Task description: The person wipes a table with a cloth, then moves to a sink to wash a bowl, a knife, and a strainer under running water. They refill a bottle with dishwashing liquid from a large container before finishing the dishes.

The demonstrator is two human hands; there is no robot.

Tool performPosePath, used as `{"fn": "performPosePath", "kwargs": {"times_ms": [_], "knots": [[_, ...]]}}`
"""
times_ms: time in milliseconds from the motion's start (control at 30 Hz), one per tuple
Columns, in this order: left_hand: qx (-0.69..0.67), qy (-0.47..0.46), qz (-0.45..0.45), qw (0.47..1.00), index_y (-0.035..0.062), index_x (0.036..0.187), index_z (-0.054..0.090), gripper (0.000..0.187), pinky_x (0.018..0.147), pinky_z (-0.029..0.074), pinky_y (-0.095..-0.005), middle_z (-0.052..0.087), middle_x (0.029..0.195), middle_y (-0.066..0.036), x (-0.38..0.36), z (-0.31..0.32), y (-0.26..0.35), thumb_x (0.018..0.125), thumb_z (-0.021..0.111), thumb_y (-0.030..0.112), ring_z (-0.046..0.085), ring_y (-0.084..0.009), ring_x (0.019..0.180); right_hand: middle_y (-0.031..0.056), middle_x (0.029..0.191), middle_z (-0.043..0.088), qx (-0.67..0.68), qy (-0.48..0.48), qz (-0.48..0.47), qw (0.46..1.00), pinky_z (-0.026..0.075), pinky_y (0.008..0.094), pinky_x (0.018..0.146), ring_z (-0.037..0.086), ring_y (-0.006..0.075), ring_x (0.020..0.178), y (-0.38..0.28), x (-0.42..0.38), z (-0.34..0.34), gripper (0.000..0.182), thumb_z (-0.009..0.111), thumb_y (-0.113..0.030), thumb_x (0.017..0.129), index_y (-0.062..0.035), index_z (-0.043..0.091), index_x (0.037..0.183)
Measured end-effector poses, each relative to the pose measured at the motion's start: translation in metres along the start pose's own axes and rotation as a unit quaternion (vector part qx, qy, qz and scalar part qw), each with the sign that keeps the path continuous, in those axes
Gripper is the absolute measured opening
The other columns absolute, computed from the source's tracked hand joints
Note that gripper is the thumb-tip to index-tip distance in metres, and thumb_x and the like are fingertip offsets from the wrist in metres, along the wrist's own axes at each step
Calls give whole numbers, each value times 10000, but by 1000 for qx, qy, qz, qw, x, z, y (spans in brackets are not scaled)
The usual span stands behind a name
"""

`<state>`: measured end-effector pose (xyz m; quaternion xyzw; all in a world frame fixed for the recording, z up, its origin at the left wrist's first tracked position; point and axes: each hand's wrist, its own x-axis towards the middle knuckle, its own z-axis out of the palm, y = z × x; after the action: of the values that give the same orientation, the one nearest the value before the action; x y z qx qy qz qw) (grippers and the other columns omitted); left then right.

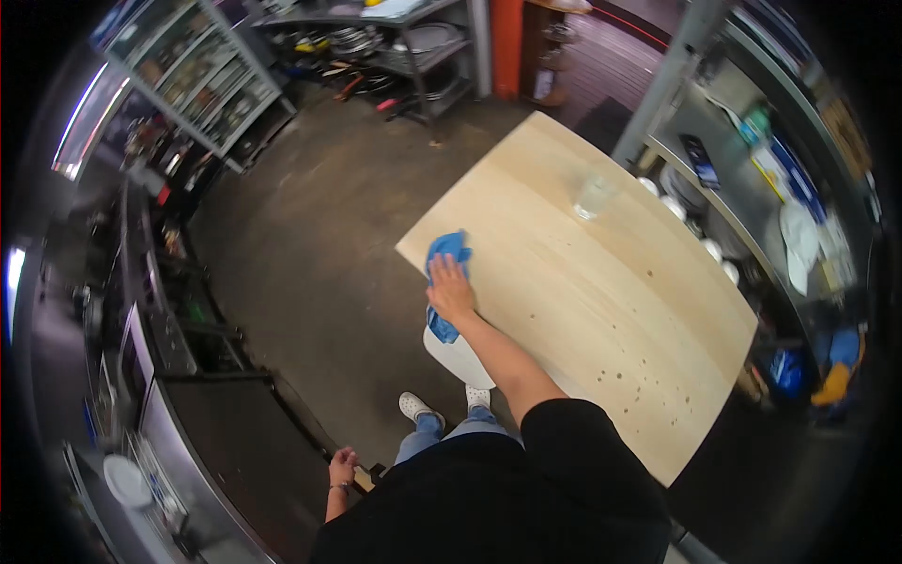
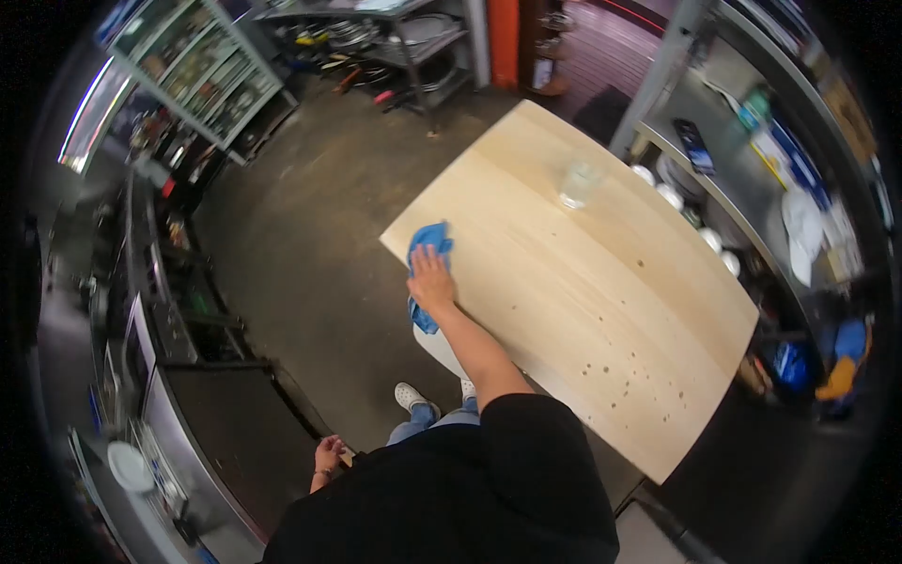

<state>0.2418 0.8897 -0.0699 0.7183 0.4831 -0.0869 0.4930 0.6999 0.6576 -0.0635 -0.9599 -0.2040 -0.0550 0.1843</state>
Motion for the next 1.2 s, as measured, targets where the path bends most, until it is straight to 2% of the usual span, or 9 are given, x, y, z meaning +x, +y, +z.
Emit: {"fn": "performPosePath", "kwargs": {"times_ms": [100, 133, 167, 233, 300, 533, 633, 833, 1200], "knots": [[-34, 48, -34, 998, -17, 1028, 564, 217, 627, 496, -260, 627, 778, -72, -32, -8, -69, 855, 573, 113, 598, -125, 658, 172, 1310, 434, 90, -52, -214, 971, 281, 422, 1037, 378, 292, 1237, -68, 23, 35, 478, 452, -309, 833, -21, 495, 1212], [-84, 67, -45, 993, -10, 1024, 572, 212, 620, 493, -258, 631, 777, -67, -45, -7, -96, 855, 575, 117, 600, -120, 657, 167, 1209, 508, 295, -224, -76, 926, 339, 425, 989, 458, 295, 1136, -93, 27, 46, 425, 435, -305, 842, -22, 531, 1144], [-81, 92, -61, 991, 3, 1015, 590, 203, 626, 496, -260, 644, 813, -75, -66, -8, -109, 846, 584, 116, 609, -121, 680, 162, 1109, 582, 453, -395, 72, 796, 398, 427, 940, 539, 299, 1035, -123, 29, 49, 388, 417, -302, 851, -23, 567, 1075], [-127, 148, -104, 975, 10, 1012, 597, 223, 643, 499, -268, 649, 826, -84, -93, -4, -148, 836, 593, 147, 619, -132, 688, 133, 994, 623, 787, -374, 210, 444, 451, 439, 865, 590, 294, 892, -186, 6, 43, 389, 371, -318, 864, -26, 569, 1027], [-30, 167, -189, 967, 41, 1012, 620, 306, 755, 496, -310, 661, 883, -107, -122, -1, -182, 794, 608, 254, 645, -201, 798, 142, 1027, 612, 828, -459, 184, 266, 427, 440, 908, 580, 284, 952, -243, -9, 7, 416, 341, -317, 882, -7, 557, 1056], [-139, 223, -318, 911, 96, 1030, 635, 336, 862, 448, -365, 643, 997, -116, -210, 39, -226, 766, 589, 299, 585, -272, 976, 173, 1235, 483, 688, -646, 193, 268, 369, 479, 978, 486, 348, 1110, -359, -114, -33, 589, 300, -473, 892, -16, 439, 1236], [37, 239, -153, 958, 86, 951, 656, 306, 864, 445, -378, 642, 951, -126, -219, 77, -330, 817, 495, 308, 590, -300, 925, 194, 1133, 537, 590, -710, 250, 290, 405, 503, 931, 527, 355, 1034, -384, -182, 8, 494, 378, -420, 847, -31, 522, 1115], [-114, 304, -230, 918, 59, 961, 633, 276, 835, 461, -386, 641, 955, -129, -261, 18, -326, 842, 521, 281, 601, -294, 922, 144, 1062, 593, 408, -803, 228, 368, 434, 457, 900, 570, 317, 959, -482, -310, 26, 407, 455, -354, 833, -41, 559, 1072], [-309, 520, -63, 794, 44, 1075, 567, 278, 752, 479, -295, 649, 919, -105, -304, -186, -216, 879, 552, 241, 624, -189, 855, -20, 750, 582, 411, -755, -215, 462, 421, 218, 607, 523, 72, 662, -754, -428, -38, 143, 581, -183, 862, -69, 575, 777]]}}
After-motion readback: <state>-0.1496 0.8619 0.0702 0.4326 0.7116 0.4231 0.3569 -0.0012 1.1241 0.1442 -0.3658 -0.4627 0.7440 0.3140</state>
